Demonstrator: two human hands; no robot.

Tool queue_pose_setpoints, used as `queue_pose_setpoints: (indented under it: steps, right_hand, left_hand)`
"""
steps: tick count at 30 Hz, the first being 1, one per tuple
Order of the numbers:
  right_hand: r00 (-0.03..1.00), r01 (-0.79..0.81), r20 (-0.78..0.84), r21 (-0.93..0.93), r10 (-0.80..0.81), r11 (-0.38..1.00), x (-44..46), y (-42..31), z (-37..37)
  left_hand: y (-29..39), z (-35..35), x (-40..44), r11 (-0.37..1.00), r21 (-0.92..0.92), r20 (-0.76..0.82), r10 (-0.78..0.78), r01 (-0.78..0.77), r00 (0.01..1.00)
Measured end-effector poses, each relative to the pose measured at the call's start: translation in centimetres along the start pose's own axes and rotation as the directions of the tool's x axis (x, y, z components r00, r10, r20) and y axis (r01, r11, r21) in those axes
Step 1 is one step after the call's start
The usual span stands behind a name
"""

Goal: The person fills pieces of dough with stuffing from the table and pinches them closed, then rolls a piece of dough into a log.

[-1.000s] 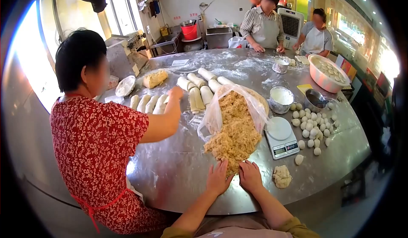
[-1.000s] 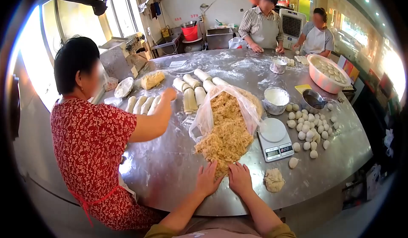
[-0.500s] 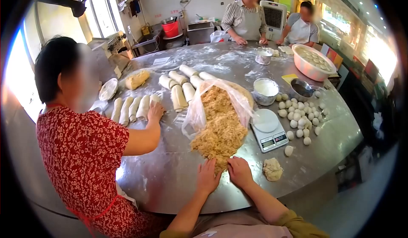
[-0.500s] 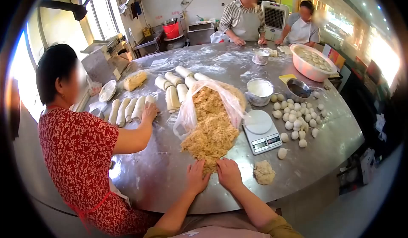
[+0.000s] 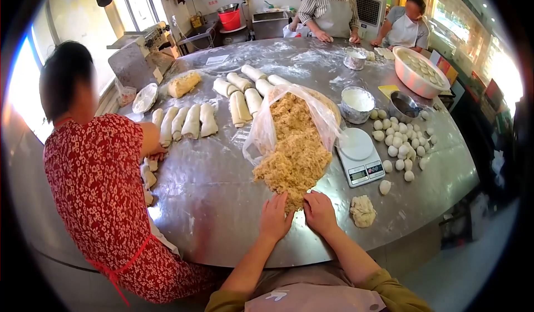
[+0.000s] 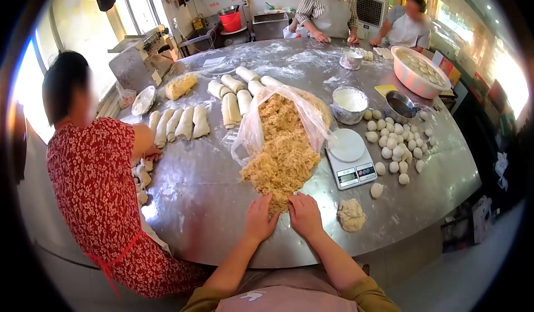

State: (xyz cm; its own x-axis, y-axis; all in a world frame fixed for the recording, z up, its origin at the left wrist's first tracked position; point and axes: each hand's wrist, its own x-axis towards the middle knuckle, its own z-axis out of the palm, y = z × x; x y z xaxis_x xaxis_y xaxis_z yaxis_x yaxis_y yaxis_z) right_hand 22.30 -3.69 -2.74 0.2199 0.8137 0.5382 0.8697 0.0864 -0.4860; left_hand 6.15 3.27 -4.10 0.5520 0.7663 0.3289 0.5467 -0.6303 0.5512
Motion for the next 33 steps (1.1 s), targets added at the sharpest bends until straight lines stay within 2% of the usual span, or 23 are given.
queue_pose_setpoints:
  steps: [20, 23, 26, 27, 31, 33]
  right_hand:
    - [0.996, -0.057, 0.072, 0.013, 0.056, 0.998, -0.5, 1.0, 0.5]
    - [0.981, -0.184, 0.112, 0.245, 0.161, 0.952, -0.8, 0.6, -0.3]
    - [0.963, -0.099, 0.251, 0.004, 0.095, 0.995, -2.5, -1.5, -3.0]
    - [0.93, -0.105, 0.354, -0.014, 0.103, 0.994, -3.8, -1.8, -3.6]
    - [0.804, 0.002, 0.58, -0.221, 0.13, 0.975, -6.2, -4.9, -5.8]
    - [0.809, 0.01, 0.569, -0.265, 0.148, 0.964, -6.0, -5.3, -5.2]
  left_hand:
    - [-0.2, 0.5, 0.1, 1.0, -0.023, -0.026, -0.004, 0.003, 1.0]
    - [0.2, -0.2, 0.2, 1.0, -0.025, -0.015, -0.013, 0.013, 1.0]
    - [0.3, -0.8, 0.4, 0.999, -0.046, -0.011, -0.027, 0.027, 1.0]
    - [0.2, -0.9, 0.5, 0.998, -0.062, -0.017, -0.025, 0.024, 1.0]
    - [0.0, -1.3, 0.9, 0.992, -0.122, -0.011, -0.038, 0.036, 0.999]
    - [-0.3, -1.0, 1.1, 0.988, -0.154, -0.05, -0.02, 0.012, 0.999]
